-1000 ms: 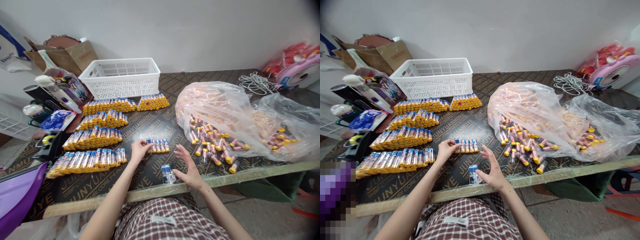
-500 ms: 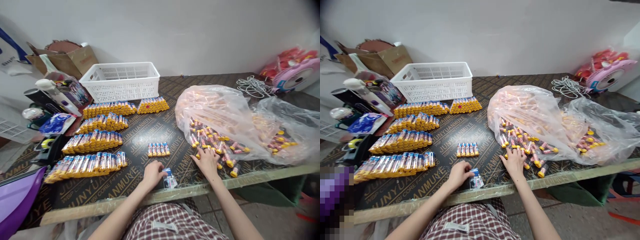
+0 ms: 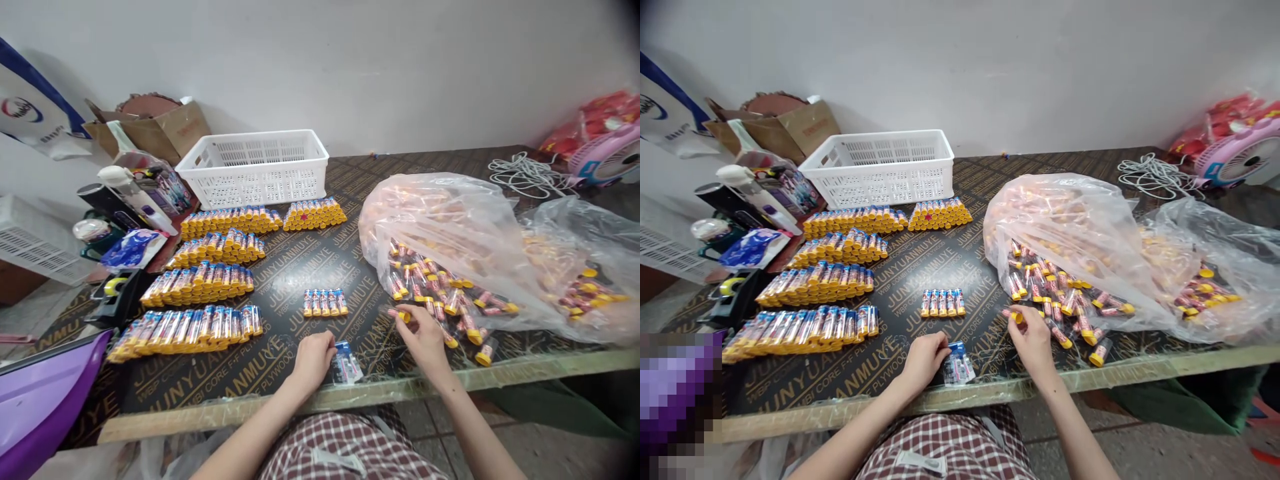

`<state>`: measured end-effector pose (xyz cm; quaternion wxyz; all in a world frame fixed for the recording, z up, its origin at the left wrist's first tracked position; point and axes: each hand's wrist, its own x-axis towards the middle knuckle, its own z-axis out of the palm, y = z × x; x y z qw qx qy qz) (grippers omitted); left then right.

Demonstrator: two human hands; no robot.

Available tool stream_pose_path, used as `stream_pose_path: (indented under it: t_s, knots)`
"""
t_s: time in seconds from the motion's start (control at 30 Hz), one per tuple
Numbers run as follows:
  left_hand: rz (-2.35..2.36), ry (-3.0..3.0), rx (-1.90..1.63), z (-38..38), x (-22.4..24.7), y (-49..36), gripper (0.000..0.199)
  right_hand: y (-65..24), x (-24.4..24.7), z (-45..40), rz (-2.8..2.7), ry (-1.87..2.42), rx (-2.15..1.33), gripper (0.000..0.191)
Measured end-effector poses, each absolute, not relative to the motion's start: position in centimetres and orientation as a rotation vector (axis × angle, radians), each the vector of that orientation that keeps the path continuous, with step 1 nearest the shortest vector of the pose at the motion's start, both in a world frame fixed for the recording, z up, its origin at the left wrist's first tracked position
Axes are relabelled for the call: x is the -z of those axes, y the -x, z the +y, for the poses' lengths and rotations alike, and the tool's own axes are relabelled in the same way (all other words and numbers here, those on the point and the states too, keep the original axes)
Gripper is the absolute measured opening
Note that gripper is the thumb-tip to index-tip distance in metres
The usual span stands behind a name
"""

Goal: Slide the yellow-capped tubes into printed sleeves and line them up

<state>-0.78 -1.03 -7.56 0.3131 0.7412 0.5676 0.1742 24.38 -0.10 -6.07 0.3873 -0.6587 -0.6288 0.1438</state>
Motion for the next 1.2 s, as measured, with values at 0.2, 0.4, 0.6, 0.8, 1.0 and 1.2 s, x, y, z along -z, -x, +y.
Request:
stream_pose_path:
  t_s: [0.2,0.4,0.6,0.8,1.0,1.2]
  knots:
    - [1.304,-1.103,-0.857,0.7,6.4,0.9,0.019,-20.6,4.3,-2.1,-1.403,1.414,-0.773,0.022]
    - [1.098,-0.48,-1.043,2.5,5.0,1.5,0.048,-18.1,3.4,-3.6,-1.371,1.304,-0.836,0.02]
    - [1.063,-0.32,-1.101,2.7,5.1,1.3,0.031,-17.0,3.4,-4.4,-1.45,1.294,-0.77,0.026]
    - [1.139,-0.264,-1.172,2.7,5.0,1.4,0.032,-16.5,3.2,-4.6,-1.502,1.295,-0.667,0.028]
    - [1.163,-0.3,-1.184,2.5,5.0,1.2,0.036,-16.1,3.0,-4.6,-1.595,1.292,-0.625,0.032]
    - [1.069,-0.491,-1.177,1.6,4.4,0.4,0.038,-15.8,3.5,-4.5,-1.699,1.232,-0.758,0.034]
